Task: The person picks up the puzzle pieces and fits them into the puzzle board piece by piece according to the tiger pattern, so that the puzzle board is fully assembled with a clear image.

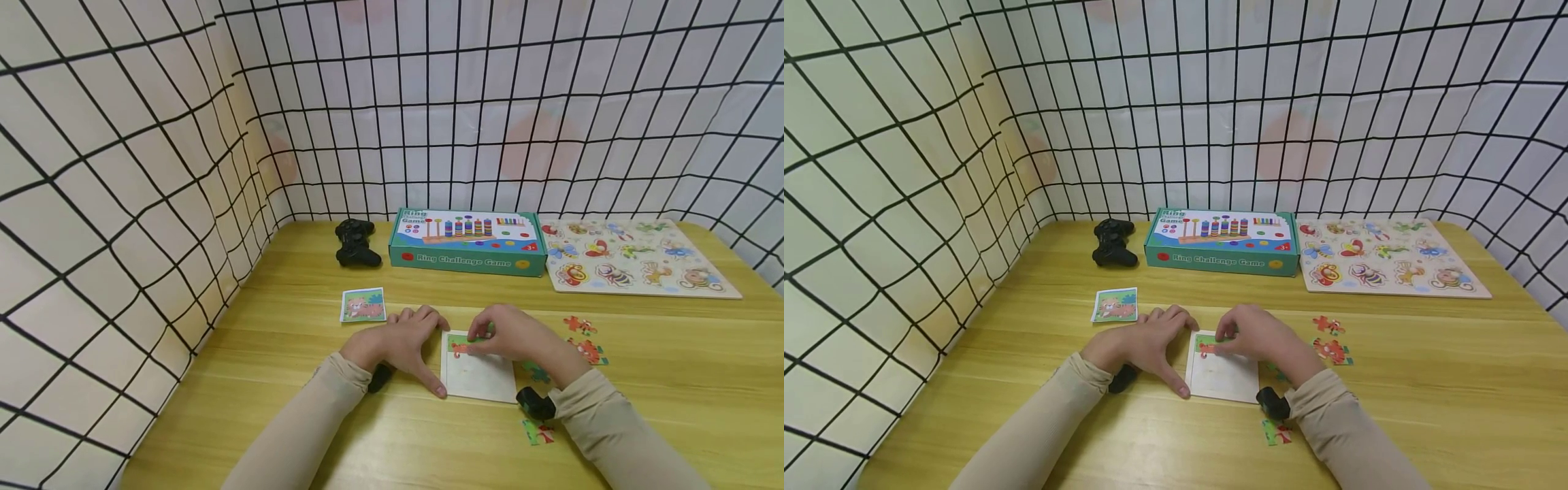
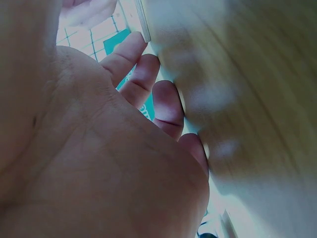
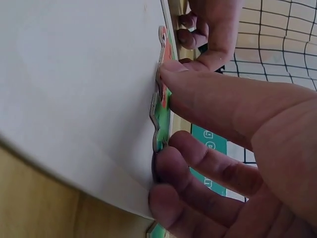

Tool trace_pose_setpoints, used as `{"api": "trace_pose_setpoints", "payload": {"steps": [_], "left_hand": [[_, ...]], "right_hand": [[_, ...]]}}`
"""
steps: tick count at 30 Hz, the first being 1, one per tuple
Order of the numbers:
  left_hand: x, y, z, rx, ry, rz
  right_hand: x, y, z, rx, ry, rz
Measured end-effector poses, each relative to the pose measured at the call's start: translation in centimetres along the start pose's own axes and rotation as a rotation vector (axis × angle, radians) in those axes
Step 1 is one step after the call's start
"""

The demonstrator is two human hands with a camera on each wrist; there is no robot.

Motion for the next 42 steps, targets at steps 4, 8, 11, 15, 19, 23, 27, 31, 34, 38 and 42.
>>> {"api": "trace_pose_setpoints", "payload": {"steps": [4, 8, 11, 15, 19, 23, 27, 31, 34, 38, 42], "left_hand": [[0.0, 0.0, -0.1, -0.001, 0.006, 0.002], [0.0, 0.1, 0.0, -0.001, 0.005, 0.002], [0.0, 0.1, -0.1, -0.003, 0.005, 0.002], [0.0, 0.1, -0.1, -0.005, 0.005, 0.002], [-0.1, 0.1, -0.1, -0.002, 0.002, 0.003], [0.0, 0.0, -0.1, 0.004, -0.002, 0.000], [0.0, 0.0, -0.1, 0.004, -0.006, -0.006], [0.0, 0.0, 0.0, 0.003, -0.013, -0.008], [-0.1, 0.0, 0.0, 0.004, -0.016, -0.008], [-0.1, 0.0, 0.0, 0.003, -0.018, -0.007], [0.0, 0.0, 0.0, 0.002, -0.020, -0.007]], "right_hand": [[0.0, 0.0, -0.1, -0.013, 0.000, 0.017], [0.0, -0.1, -0.1, -0.019, 0.014, 0.025], [0.0, -0.1, -0.1, -0.014, 0.018, 0.024], [-0.1, 0.0, -0.1, -0.008, 0.022, 0.023], [-0.1, 0.0, -0.2, -0.005, 0.042, 0.029], [0.1, -0.2, -0.3, -0.005, 0.085, 0.043], [0.8, -0.5, -0.9, -0.030, 0.126, 0.060], [1.9, -1.0, -1.4, -0.060, 0.160, 0.090], [2.8, -1.4, -1.7, -0.053, 0.176, 0.108], [3.8, -1.9, -2.3, -0.028, 0.186, 0.115], [4.5, -2.4, -2.9, -0.009, 0.233, 0.134]]}}
Point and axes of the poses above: each hand's wrist, its own y-axis towards the middle knuckle, its own x-axis out of the back of the hand, z = x × y, the point moved 8 cm from there along y, towards the middle knuckle, and after that the axes turned 11 degrees about -z, right-handed, at the moved point
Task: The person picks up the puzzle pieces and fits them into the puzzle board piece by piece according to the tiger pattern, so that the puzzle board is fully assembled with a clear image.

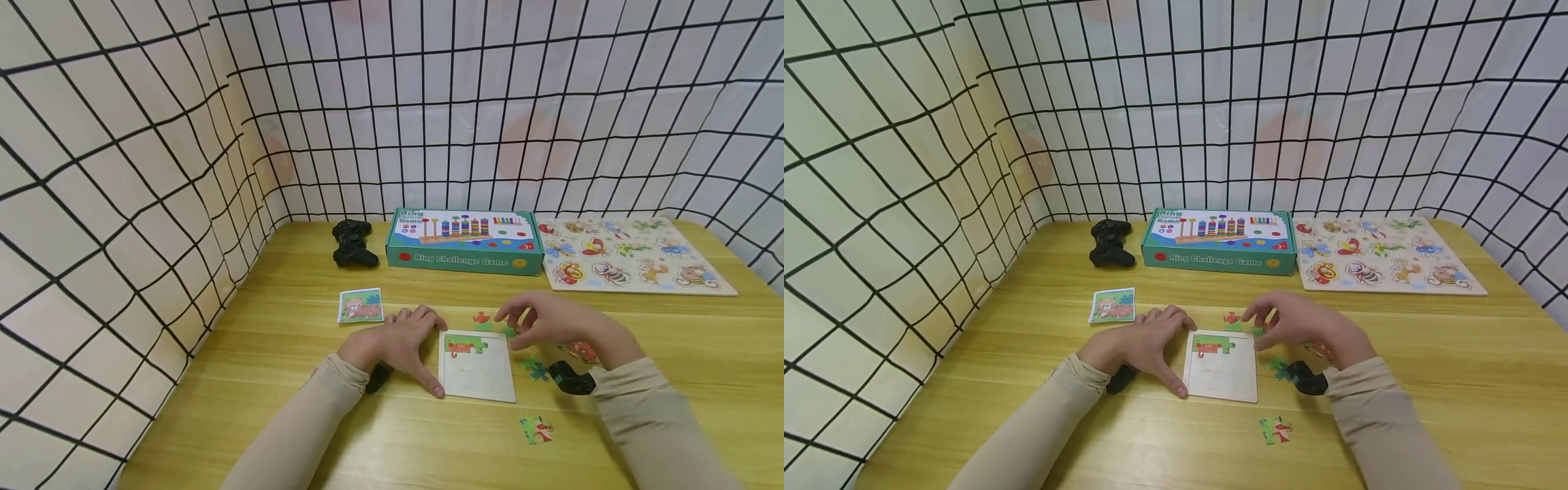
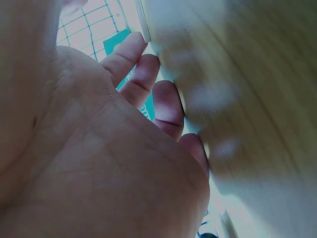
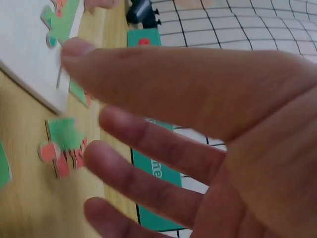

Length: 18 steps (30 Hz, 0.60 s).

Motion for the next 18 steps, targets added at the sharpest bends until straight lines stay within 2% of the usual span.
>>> {"api": "trace_pose_setpoints", "payload": {"steps": [4, 7, 12, 18], "left_hand": [[0.0, 0.0, 0.0, -0.001, 0.002, 0.000], [0.0, 0.0, 0.0, 0.000, 0.003, 0.000], [0.0, 0.0, 0.0, -0.001, 0.002, 0.000], [0.0, 0.0, 0.0, -0.002, 0.002, -0.003]], "right_hand": [[0.1, -0.4, -0.6, -0.012, 0.039, 0.061], [-0.1, -0.6, -1.2, -0.043, 0.027, 0.095], [-0.3, -1.0, -1.9, -0.113, 0.000, 0.126], [-0.6, -1.3, -2.6, -0.174, 0.023, 0.154]]}}
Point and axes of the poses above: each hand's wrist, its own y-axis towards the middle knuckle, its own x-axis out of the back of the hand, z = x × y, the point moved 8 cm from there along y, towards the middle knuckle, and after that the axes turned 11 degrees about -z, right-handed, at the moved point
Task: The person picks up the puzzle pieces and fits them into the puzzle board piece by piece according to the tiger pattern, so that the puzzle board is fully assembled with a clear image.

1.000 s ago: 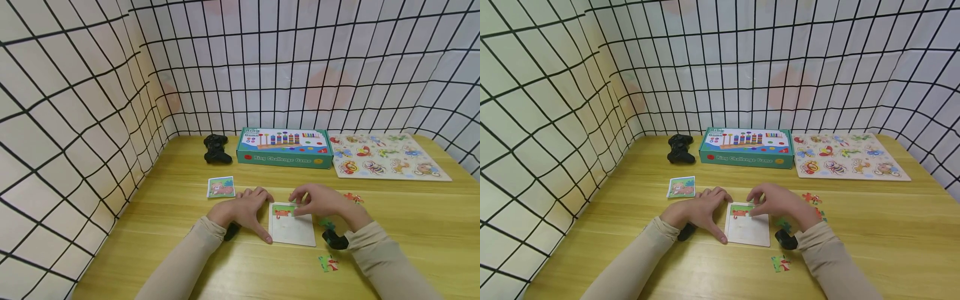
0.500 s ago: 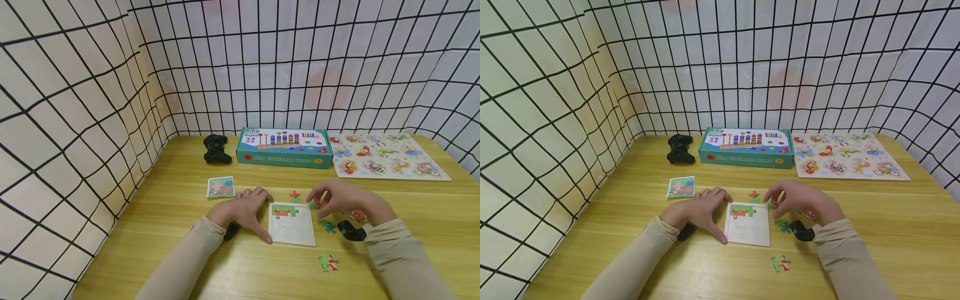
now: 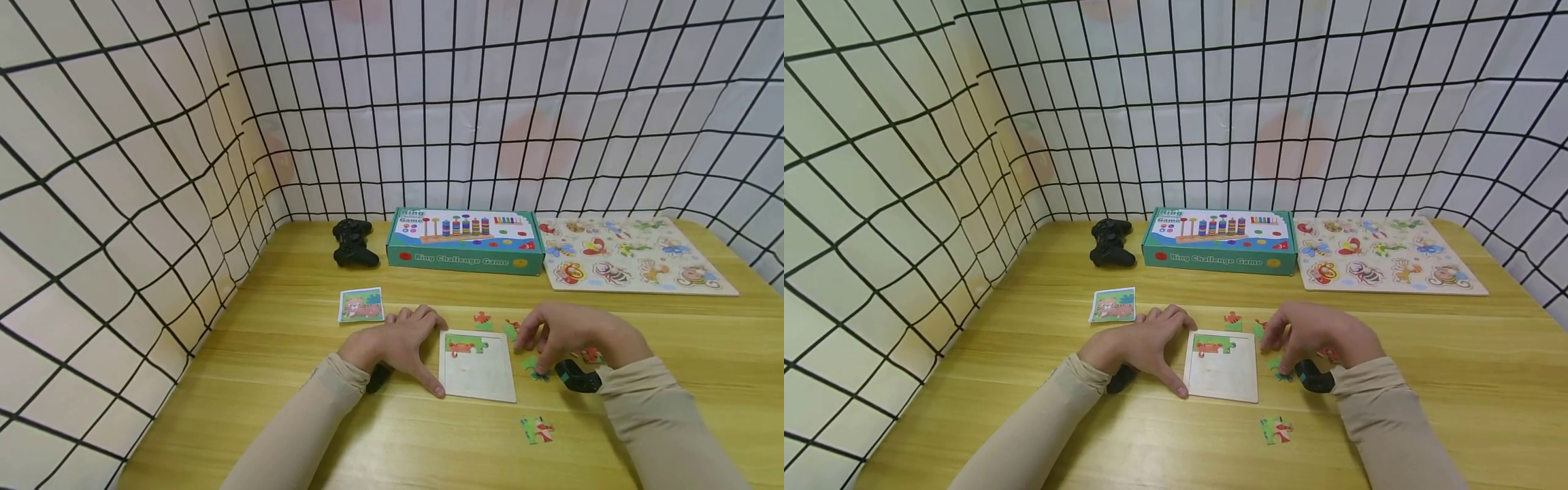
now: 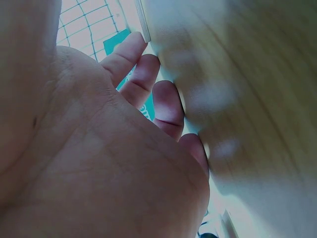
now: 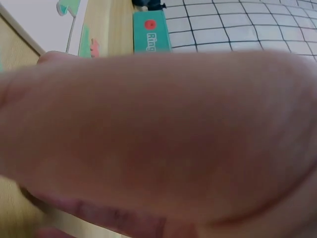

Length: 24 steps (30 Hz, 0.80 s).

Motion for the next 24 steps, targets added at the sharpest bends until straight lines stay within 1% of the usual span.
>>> {"api": "trace_pose_setpoints", "payload": {"steps": [2, 6, 15, 20, 24], "left_hand": [[0.04, 0.00, -0.02, 0.001, 0.001, -0.001], [0.07, -0.02, -0.04, 0.004, 0.006, 0.002], [0.06, 0.00, -0.05, 0.003, -0.002, 0.002], [-0.01, 0.05, 0.01, 0.000, 0.003, -0.003], [-0.04, 0.07, 0.06, 0.002, 0.004, -0.003]], "right_hand": [[-0.08, -0.03, -0.05, -0.001, 0.007, 0.010], [-0.24, -0.06, 0.12, 0.020, -0.001, 0.023], [-0.39, 0.01, 0.17, -0.007, -0.102, -0.006], [-0.43, 0.01, 0.24, 0.000, -0.099, -0.009], [-0.37, 0.07, 0.21, 0.017, -0.073, -0.001]]}}
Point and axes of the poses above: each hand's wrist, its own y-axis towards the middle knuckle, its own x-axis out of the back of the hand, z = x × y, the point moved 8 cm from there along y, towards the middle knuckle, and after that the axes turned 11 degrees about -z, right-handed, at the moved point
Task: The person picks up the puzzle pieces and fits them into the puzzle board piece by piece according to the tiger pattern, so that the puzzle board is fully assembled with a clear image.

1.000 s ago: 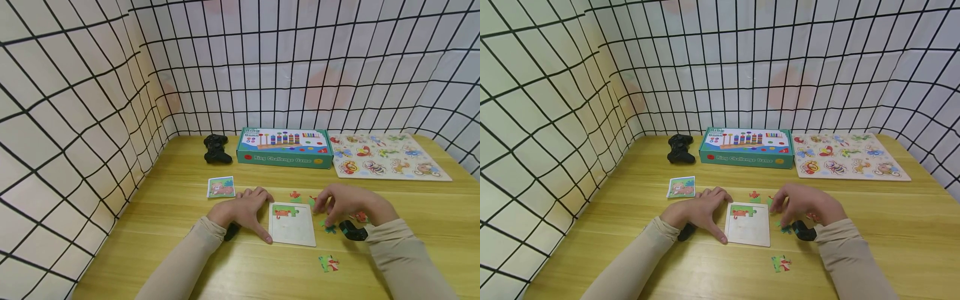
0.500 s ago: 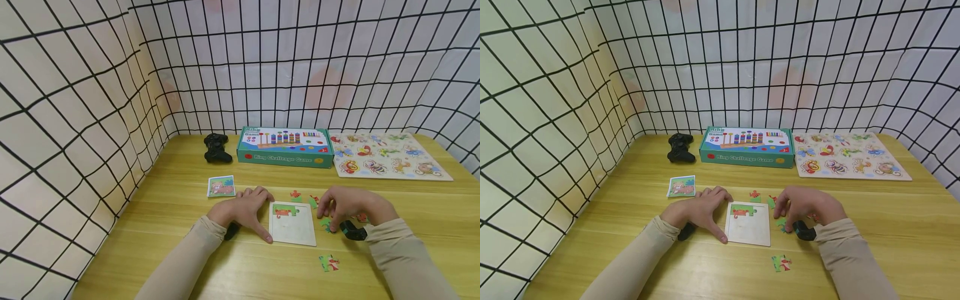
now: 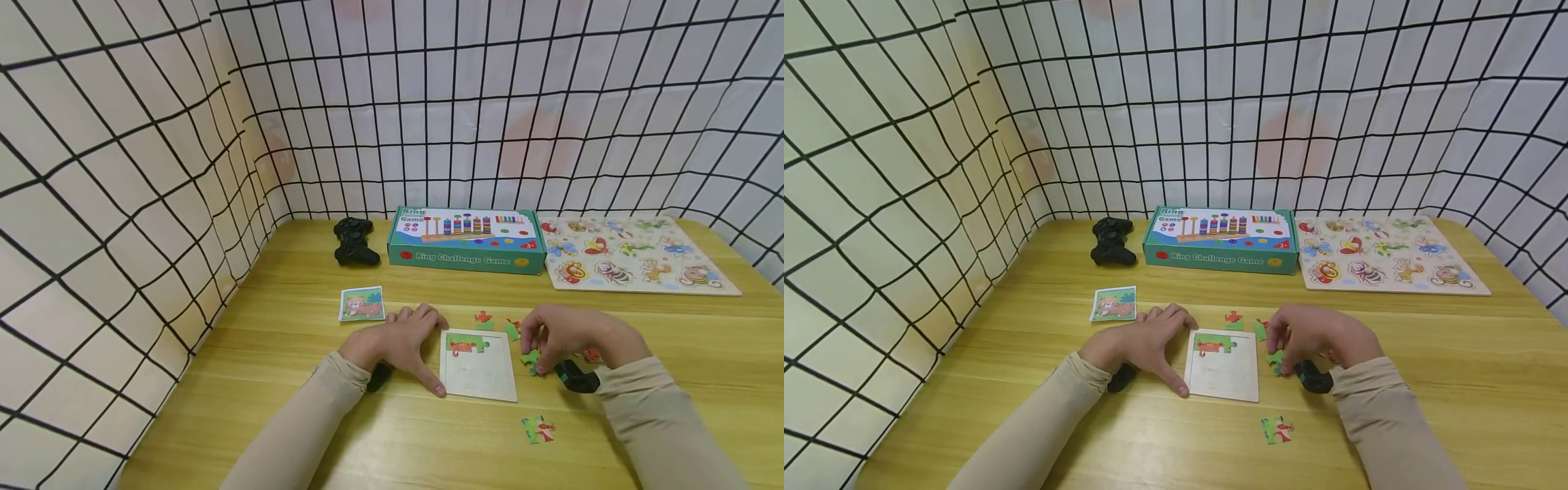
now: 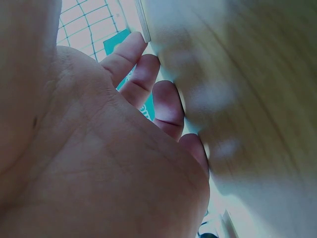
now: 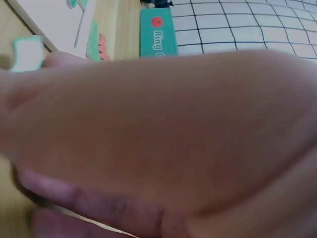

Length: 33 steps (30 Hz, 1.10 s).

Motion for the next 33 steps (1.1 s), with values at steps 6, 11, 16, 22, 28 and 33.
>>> {"api": "trace_pose_setpoints", "payload": {"steps": [6, 11, 16, 22, 28, 33], "left_hand": [[0.0, 0.0, 0.0, 0.003, 0.004, 0.006], [0.0, 0.0, 0.0, 0.004, 0.002, 0.011], [0.0, 0.0, -0.1, 0.002, -0.003, 0.013], [-0.1, 0.1, 0.1, 0.004, 0.015, 0.013], [-0.1, 0.1, 0.1, 0.005, 0.014, 0.012], [0.0, 0.0, 0.0, 0.008, 0.008, 0.016]], "right_hand": [[0.4, 0.2, 0.2, 0.073, 0.033, 0.003], [0.9, 0.4, 0.4, 0.111, 0.053, -0.020], [1.2, 0.5, 0.9, 0.150, 0.090, -0.054], [0.9, 1.3, 1.7, 0.156, 0.090, -0.112], [0.3, 2.2, 1.9, 0.168, 0.105, -0.139], [0.0, 2.7, 1.9, 0.173, 0.059, -0.177]]}}
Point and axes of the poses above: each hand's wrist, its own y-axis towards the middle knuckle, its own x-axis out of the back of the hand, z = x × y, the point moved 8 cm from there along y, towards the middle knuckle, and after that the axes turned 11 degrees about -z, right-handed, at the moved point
